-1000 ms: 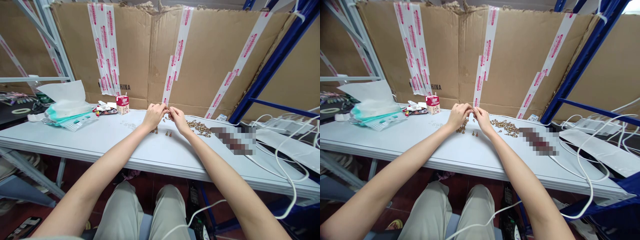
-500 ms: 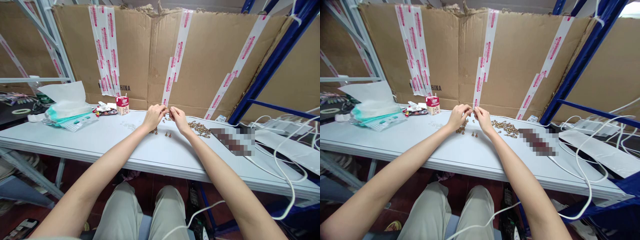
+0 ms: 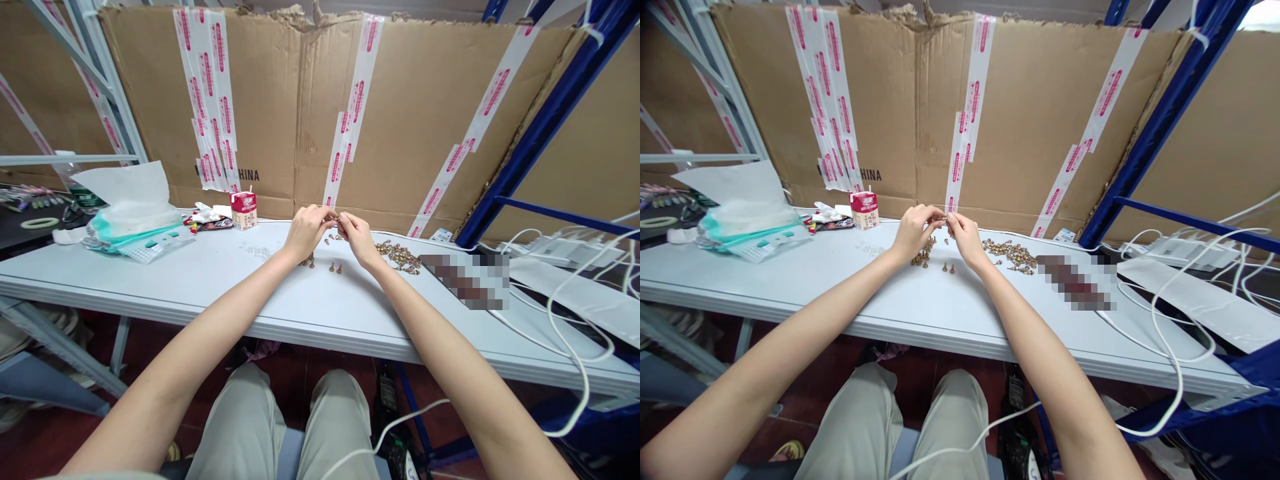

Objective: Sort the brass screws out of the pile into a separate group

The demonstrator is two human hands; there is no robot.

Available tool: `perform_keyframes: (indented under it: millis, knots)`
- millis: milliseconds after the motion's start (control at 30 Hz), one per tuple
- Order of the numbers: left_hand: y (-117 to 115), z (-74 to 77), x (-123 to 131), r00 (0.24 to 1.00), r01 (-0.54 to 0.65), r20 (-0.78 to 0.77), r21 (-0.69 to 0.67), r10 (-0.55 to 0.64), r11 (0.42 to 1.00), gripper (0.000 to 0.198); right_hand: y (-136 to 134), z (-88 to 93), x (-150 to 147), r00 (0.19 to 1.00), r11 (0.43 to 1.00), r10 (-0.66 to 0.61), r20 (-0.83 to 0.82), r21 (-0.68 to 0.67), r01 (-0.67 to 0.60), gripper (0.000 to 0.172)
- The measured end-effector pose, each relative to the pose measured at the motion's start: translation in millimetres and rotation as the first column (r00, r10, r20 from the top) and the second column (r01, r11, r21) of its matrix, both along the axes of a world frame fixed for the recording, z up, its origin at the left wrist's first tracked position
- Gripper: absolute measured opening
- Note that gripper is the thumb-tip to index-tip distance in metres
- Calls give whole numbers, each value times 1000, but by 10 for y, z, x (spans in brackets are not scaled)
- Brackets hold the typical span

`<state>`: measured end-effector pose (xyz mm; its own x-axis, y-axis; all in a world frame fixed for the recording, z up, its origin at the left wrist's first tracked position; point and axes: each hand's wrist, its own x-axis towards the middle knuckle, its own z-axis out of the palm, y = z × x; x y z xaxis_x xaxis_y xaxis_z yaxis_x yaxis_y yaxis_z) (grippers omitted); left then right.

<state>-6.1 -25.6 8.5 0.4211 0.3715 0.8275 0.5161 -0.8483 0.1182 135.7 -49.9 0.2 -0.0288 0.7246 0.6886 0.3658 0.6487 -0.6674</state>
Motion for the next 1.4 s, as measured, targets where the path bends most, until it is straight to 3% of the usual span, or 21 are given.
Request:
perform_keyframes:
  millis: [233,567,1067,1400]
  knots:
    - [18,-5,5,1000,25,1,-47,-25,999,27,-4,-8,1,999,1000,-24,27,8,24,46]
    - [5,-2,-12,999,-43,-19,47,44,998,26,-6,-1,4,999,1000,-20,32,3,20,44]
    - [18,-8,-11,998,-56,-19,62,58,996,21,-1,-10,-4,1000,1000,-15,14,-6,15,45]
    - [-11,10,-5,997,-53,58,-35,55,998,26,-24,2,-22,999,999,-34,31,-16,34,46]
